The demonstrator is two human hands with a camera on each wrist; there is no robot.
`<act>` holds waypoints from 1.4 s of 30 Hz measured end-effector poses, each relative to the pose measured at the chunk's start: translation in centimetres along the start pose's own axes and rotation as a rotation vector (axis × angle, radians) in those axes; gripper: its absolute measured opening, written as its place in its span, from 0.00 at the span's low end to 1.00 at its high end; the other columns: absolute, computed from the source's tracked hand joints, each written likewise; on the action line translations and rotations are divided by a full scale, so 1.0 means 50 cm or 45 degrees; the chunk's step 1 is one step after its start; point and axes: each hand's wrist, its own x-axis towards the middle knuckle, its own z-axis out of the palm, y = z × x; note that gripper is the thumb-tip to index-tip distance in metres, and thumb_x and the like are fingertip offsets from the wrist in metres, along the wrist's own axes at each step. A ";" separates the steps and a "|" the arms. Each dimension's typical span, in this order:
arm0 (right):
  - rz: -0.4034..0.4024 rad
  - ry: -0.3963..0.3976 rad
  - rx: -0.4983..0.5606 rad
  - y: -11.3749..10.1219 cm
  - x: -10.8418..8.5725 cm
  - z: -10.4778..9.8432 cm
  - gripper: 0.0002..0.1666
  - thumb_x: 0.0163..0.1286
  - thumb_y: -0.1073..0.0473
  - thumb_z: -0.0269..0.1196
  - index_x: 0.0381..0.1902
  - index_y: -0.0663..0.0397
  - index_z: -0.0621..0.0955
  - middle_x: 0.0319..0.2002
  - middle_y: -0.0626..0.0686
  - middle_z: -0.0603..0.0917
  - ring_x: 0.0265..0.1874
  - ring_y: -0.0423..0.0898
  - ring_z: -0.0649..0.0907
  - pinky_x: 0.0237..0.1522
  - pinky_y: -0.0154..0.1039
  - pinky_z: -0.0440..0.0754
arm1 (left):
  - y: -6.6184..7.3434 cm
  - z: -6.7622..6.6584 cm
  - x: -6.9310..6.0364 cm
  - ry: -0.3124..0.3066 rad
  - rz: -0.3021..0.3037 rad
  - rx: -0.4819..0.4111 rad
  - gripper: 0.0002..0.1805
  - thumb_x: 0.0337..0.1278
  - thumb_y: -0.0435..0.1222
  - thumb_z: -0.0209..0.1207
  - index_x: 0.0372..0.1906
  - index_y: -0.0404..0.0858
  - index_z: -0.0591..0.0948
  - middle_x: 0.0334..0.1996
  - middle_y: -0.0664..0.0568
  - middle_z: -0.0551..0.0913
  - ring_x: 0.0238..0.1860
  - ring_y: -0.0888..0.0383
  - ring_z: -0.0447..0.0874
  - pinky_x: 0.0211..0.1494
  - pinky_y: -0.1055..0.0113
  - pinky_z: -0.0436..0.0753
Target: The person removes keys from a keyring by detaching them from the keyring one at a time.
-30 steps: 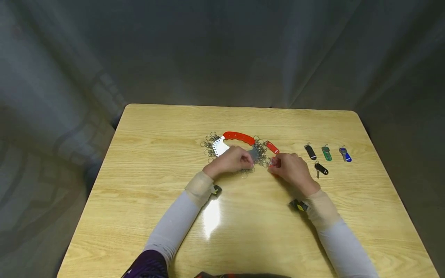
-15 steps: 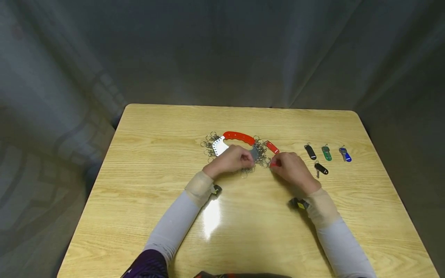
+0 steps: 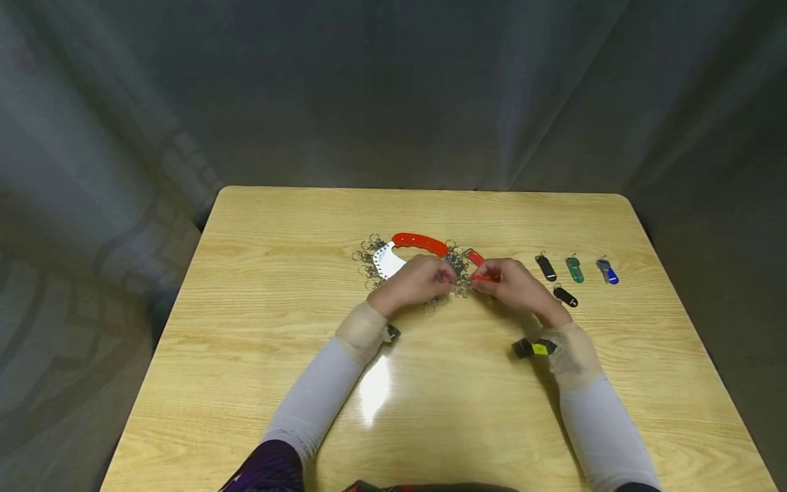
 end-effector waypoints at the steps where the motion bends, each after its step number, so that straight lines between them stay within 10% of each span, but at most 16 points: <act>1: 0.005 -0.018 0.042 0.002 0.002 0.002 0.05 0.76 0.64 0.67 0.41 0.62 0.85 0.34 0.58 0.87 0.27 0.45 0.79 0.29 0.33 0.75 | 0.003 0.000 0.001 -0.004 -0.010 0.019 0.10 0.68 0.35 0.69 0.51 0.36 0.89 0.42 0.51 0.90 0.40 0.60 0.84 0.49 0.70 0.83; 9: 0.092 -0.092 0.357 0.009 0.009 0.012 0.08 0.78 0.63 0.63 0.43 0.67 0.80 0.32 0.62 0.83 0.26 0.46 0.78 0.28 0.34 0.75 | 0.017 0.002 0.009 -0.035 -0.113 0.146 0.12 0.69 0.38 0.69 0.53 0.39 0.88 0.46 0.51 0.89 0.45 0.58 0.85 0.53 0.68 0.84; 17: 0.116 -0.161 0.731 0.011 0.017 0.027 0.05 0.80 0.70 0.55 0.45 0.71 0.75 0.43 0.61 0.86 0.41 0.49 0.90 0.51 0.45 0.90 | 0.022 0.014 0.023 -0.021 -0.202 0.226 0.08 0.71 0.43 0.68 0.47 0.45 0.90 0.40 0.57 0.89 0.33 0.62 0.81 0.37 0.70 0.80; 31: 0.155 0.061 0.610 -0.005 0.011 0.034 0.05 0.74 0.69 0.64 0.44 0.62 0.79 0.37 0.66 0.88 0.35 0.52 0.88 0.33 0.34 0.81 | 0.008 0.004 0.012 0.153 -0.054 0.033 0.07 0.70 0.33 0.67 0.47 0.39 0.92 0.40 0.50 0.92 0.33 0.62 0.83 0.41 0.74 0.81; 42: 0.145 0.023 0.453 -0.016 0.002 0.026 0.16 0.74 0.65 0.67 0.58 0.63 0.83 0.42 0.65 0.88 0.31 0.52 0.86 0.28 0.37 0.83 | 0.004 0.005 0.010 0.208 -0.049 -0.152 0.06 0.71 0.30 0.65 0.48 0.37 0.89 0.39 0.49 0.90 0.37 0.61 0.86 0.44 0.74 0.84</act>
